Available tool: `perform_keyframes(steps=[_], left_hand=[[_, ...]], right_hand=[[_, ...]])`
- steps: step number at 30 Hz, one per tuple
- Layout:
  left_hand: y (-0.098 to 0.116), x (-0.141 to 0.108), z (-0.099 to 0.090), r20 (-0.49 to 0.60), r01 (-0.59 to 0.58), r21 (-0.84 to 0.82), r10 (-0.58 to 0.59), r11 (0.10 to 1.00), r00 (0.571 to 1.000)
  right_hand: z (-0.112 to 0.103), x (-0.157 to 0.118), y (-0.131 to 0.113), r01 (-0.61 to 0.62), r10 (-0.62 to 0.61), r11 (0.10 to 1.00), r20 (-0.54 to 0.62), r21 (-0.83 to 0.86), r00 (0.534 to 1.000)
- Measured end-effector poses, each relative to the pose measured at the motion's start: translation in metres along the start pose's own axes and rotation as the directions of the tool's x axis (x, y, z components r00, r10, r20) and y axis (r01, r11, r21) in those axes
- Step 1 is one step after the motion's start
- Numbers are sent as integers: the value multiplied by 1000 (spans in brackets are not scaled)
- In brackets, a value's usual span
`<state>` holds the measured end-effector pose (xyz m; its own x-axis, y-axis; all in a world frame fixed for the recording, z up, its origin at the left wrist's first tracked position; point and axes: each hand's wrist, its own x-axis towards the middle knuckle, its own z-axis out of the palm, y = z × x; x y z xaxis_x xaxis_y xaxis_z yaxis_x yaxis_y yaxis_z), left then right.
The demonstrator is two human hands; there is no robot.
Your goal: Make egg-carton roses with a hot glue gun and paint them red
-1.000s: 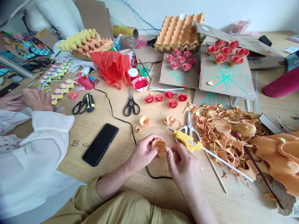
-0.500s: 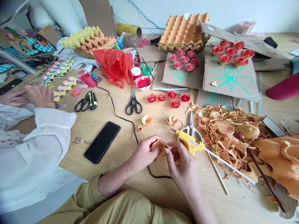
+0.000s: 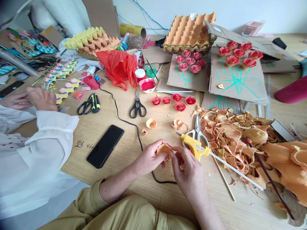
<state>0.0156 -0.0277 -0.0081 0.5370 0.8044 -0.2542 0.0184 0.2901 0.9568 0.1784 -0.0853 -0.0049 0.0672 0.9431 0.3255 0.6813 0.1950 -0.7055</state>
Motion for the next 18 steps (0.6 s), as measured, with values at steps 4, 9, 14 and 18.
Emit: perform_keyframes(steps=[4,9,14,18], left_hand=[[0,1,-2,57,-32,50,29,998,998],[-2,2,-5,73,-87,92,81,992,994],[-1,2,-5,58,-79,86,74,993,996],[3,1,-4,44,-58,85,54,995,998]], right_hand=[[0,0,1,15,-15,999,-16,-37,1000],[0,1,2,19,-20,999,-19,-42,1000],[0,0,2,12,-13,1000,-6,-25,1000],[0,1,1,11,-11,1000,-3,-10,1000]])
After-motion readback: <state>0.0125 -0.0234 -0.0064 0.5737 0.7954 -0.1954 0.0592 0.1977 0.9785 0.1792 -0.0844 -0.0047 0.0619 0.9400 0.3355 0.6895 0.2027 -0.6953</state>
